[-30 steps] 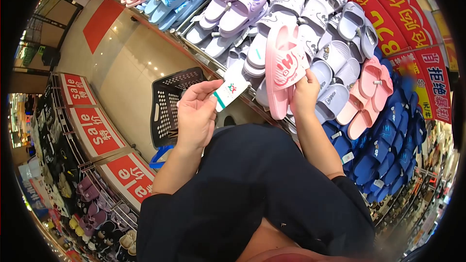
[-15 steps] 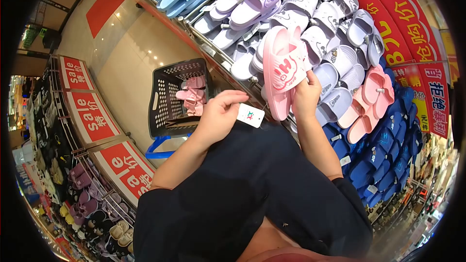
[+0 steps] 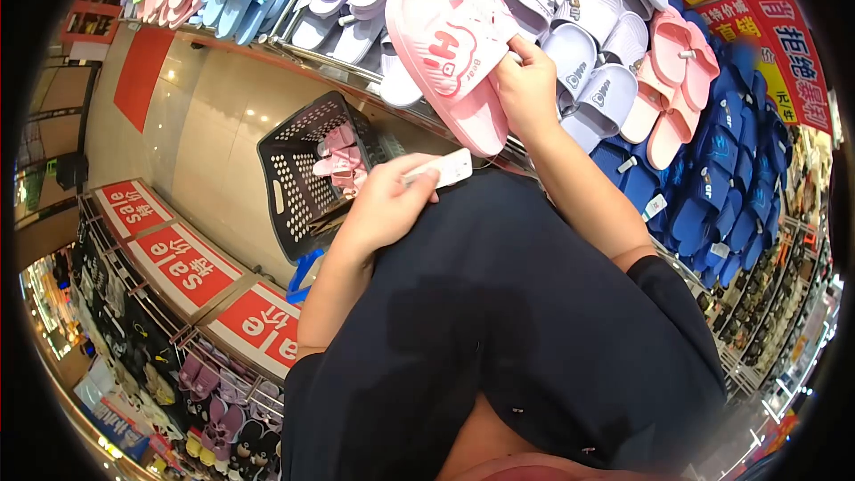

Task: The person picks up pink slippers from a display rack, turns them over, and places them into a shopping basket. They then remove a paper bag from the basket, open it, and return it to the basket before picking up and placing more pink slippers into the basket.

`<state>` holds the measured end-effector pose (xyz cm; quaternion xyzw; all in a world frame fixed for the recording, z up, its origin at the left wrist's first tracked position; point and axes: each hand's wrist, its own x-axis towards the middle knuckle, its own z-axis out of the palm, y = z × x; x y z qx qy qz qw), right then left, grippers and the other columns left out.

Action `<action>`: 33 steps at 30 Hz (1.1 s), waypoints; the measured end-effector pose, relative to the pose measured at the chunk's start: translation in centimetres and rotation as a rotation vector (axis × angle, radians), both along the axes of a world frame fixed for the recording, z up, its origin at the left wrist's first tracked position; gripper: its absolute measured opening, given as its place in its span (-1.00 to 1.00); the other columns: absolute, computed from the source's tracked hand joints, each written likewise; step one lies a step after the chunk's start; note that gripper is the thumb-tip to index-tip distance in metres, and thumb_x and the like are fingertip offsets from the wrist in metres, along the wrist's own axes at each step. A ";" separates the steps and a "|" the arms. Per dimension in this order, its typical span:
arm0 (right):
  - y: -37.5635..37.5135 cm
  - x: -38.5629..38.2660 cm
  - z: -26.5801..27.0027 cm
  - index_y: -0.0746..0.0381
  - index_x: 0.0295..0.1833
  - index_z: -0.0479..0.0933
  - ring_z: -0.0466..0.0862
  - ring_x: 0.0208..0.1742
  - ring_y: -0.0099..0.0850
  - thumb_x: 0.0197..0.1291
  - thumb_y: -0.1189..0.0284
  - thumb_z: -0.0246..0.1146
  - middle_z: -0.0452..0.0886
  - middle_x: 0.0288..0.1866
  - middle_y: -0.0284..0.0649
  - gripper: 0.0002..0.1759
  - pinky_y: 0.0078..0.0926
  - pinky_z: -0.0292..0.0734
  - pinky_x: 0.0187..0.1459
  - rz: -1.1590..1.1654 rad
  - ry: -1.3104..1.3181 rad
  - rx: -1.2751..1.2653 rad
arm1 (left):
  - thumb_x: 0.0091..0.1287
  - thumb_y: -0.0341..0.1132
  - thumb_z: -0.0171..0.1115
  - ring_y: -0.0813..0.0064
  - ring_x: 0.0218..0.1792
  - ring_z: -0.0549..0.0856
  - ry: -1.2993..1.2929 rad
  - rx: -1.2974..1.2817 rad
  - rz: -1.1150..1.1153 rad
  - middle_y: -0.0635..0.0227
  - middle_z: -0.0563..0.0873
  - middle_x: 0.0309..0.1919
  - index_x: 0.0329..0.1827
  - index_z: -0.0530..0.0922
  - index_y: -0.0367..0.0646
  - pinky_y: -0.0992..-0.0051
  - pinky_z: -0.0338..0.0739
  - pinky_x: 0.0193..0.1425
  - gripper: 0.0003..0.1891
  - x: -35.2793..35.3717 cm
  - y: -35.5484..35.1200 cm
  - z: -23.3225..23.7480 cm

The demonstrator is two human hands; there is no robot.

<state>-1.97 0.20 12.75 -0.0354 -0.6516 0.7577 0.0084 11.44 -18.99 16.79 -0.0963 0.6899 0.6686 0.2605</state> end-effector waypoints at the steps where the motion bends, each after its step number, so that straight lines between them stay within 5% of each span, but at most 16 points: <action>1: 0.1 -0.3 -0.2 0.41 0.07 0.66 0.67 -0.25 -0.63 0.37 0.46 0.25 0.75 -0.17 -0.25 -0.72 -0.66 0.56 -0.21 0.008 0.000 0.018 | 0.46 -0.37 0.16 0.63 -0.33 0.65 0.017 0.105 0.054 0.18 0.75 -0.20 0.17 0.59 -0.38 0.58 0.52 -0.28 -0.69 0.0 -0.6 0.1; 4: 0.2 -0.2 1.0 0.41 0.06 0.66 0.67 -0.27 -0.64 0.35 0.49 0.25 0.75 -0.20 -0.28 -0.74 -0.66 0.55 -0.22 -0.013 -0.045 -0.064 | 0.48 -0.43 -0.03 0.50 -0.30 0.67 0.074 0.641 0.342 0.04 0.74 -0.09 0.29 0.46 -0.47 0.57 0.55 -0.31 -0.60 0.2 -0.8 1.6; 8: 0.8 -0.6 -0.2 0.41 0.04 0.67 0.65 -0.28 -0.65 0.35 0.50 0.25 0.73 -0.18 -0.30 -0.75 -0.67 0.55 -0.21 -0.040 0.023 -0.053 | 0.47 -0.40 -0.02 0.43 -0.24 0.69 0.171 0.794 0.374 -0.11 0.69 0.04 0.40 0.34 -0.50 0.50 0.58 -0.29 -0.51 0.3 -1.1 3.0; 9: 1.2 -0.6 -0.1 0.45 0.19 0.59 0.70 -0.06 -0.55 0.37 0.55 0.23 0.72 0.01 -0.15 -0.67 -0.65 0.60 -0.05 -0.016 -0.027 0.017 | 0.48 -0.37 -0.01 0.41 -0.23 0.69 0.176 0.765 0.349 -0.13 0.68 0.07 0.43 0.30 -0.50 0.49 0.59 -0.27 -0.49 0.3 -1.3 3.1; 15: 1.3 -0.7 -0.5 0.46 0.19 0.59 0.70 -0.09 -0.55 0.35 0.54 0.25 0.72 0.00 -0.13 -0.66 -0.67 0.59 -0.07 0.000 -0.034 -0.016 | 0.48 -0.41 -0.02 0.40 -0.19 0.70 0.153 0.715 0.329 -0.11 0.69 0.08 0.42 0.33 -0.41 0.49 0.62 -0.17 -0.53 0.2 -1.1 3.1; 18: 1.1 0.0 1.3 0.41 0.16 0.64 0.70 -0.05 -0.53 0.30 0.53 0.29 0.73 0.01 -0.13 -0.67 -0.60 0.59 -0.05 0.048 -0.100 0.057 | 0.37 -0.41 0.12 0.30 -0.19 0.70 0.180 0.385 0.354 0.07 0.65 0.03 0.38 0.40 -0.37 0.44 0.62 -0.11 -0.50 -0.1 -1.4 2.3; 19: 0.9 0.1 1.3 0.36 0.12 0.66 0.70 -0.04 -0.45 0.26 0.49 0.31 0.74 -0.05 -0.15 -0.67 -0.53 0.58 -0.01 0.050 0.031 0.222 | 0.34 -0.43 0.19 0.23 0.00 0.68 0.236 0.196 0.347 0.12 0.59 0.06 0.32 0.46 -0.31 0.41 0.58 0.10 -0.53 -0.1 -1.9 1.4; 21: 0.7 0.4 1.1 0.26 0.03 0.71 0.69 -0.02 -0.30 0.17 0.41 0.36 0.77 -0.16 -0.18 -0.69 -0.41 0.55 0.09 0.057 0.295 0.550 | 0.30 -0.51 0.22 0.17 0.05 0.63 0.698 -0.592 0.363 0.06 0.57 0.07 0.33 0.47 -0.28 0.33 0.52 0.19 -0.51 -0.7 -2.5 1.0; 22: 0.6 0.5 1.2 0.13 0.05 0.72 0.60 0.17 -0.14 0.08 0.34 0.39 0.75 -0.08 -0.19 -0.63 -0.10 0.36 0.36 0.133 0.370 0.569 | 0.27 -0.55 0.23 0.14 0.07 0.60 0.908 -0.997 0.352 0.03 0.56 0.07 0.33 0.47 -0.27 0.30 0.49 0.23 -0.50 -0.7 -2.8 0.8; 24: -0.2 1.0 2.2 0.06 0.09 0.71 0.57 0.25 -0.17 0.10 0.31 0.39 0.74 0.02 -0.28 -0.62 0.24 0.17 0.44 0.268 0.517 0.740 | 0.20 -0.55 0.34 0.12 0.09 0.54 0.989 -0.938 0.492 0.07 0.52 0.10 0.23 0.57 -0.27 0.25 0.46 0.21 -0.53 -0.4 -3.5 0.8; 27: -1.8 1.8 2.8 -0.01 0.11 0.70 0.51 0.34 -0.19 0.12 0.31 0.39 0.71 0.10 -0.34 -0.61 0.50 0.00 0.43 0.517 0.659 0.800 | 0.22 -0.57 0.33 0.20 0.09 0.57 0.974 -1.047 0.356 0.12 0.56 0.05 0.17 0.62 -0.27 0.27 0.46 0.23 -0.59 -0.1 -3.3 2.5; 29: -2.7 1.7 2.6 -0.02 0.13 0.69 0.49 0.37 -0.22 0.16 0.30 0.37 0.70 0.14 -0.36 -0.62 0.51 -0.01 0.45 0.761 0.708 0.802 | 0.12 -0.58 0.32 0.12 0.03 0.56 0.883 -1.120 0.112 0.16 0.59 -0.02 0.18 0.61 -0.26 0.23 0.45 0.18 -0.52 -0.4 -3.9 2.9; 33: -4.4 1.3 1.3 0.00 0.19 0.67 0.52 0.37 -0.19 0.11 0.39 0.36 0.70 0.16 -0.32 -0.55 0.39 -0.03 0.51 1.016 0.626 0.725 | 0.11 -0.56 0.26 0.12 0.02 0.58 0.671 -1.159 0.087 0.17 0.61 -0.05 0.27 0.55 -0.23 0.19 0.43 0.19 -0.44 1.0 -4.1 2.1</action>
